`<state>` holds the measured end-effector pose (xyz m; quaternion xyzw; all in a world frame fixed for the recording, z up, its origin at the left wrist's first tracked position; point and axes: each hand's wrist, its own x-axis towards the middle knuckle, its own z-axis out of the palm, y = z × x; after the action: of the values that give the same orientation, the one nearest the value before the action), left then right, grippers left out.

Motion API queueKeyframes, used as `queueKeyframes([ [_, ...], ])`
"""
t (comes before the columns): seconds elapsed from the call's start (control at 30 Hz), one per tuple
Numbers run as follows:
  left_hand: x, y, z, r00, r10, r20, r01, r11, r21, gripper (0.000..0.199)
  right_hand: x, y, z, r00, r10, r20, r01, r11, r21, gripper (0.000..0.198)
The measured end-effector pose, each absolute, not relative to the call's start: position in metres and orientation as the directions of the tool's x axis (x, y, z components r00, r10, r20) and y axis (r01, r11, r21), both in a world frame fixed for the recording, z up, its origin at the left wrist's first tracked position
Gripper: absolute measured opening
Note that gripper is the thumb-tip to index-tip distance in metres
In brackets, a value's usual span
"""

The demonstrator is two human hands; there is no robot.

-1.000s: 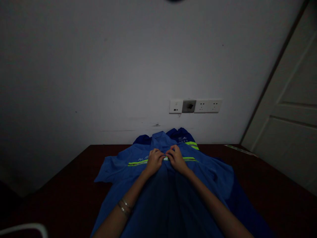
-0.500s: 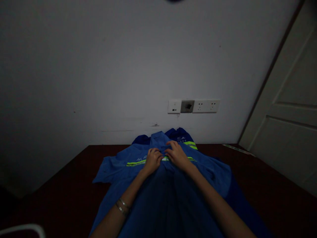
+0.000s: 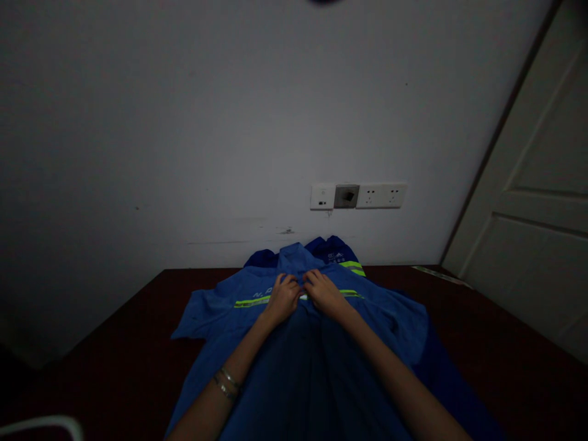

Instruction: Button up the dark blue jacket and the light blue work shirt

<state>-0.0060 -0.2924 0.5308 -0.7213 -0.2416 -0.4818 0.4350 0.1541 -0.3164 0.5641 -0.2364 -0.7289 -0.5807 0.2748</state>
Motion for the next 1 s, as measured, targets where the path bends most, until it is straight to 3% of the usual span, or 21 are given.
queueKeyframes([
  [0.47,-0.005,-0.291,0.529,0.341,-0.070,0.938,0.747,-0.585,-0.315,0.017,0.162,-0.309,0.565,-0.641,-0.057,0.766,0.707,0.344,0.617,0.007],
  [0.77,-0.004,-0.290,0.528,0.305,-0.081,0.949,0.755,-0.587,-0.293,0.018,0.163,-0.305,0.564,-0.582,-0.055,0.811,0.701,0.473,0.535,0.004],
  [1.0,-0.003,-0.284,0.527,0.302,-0.085,0.950,0.775,-0.558,-0.296,0.015,0.164,-0.304,0.564,-0.583,-0.006,0.812,0.719,0.461,0.520,0.005],
])
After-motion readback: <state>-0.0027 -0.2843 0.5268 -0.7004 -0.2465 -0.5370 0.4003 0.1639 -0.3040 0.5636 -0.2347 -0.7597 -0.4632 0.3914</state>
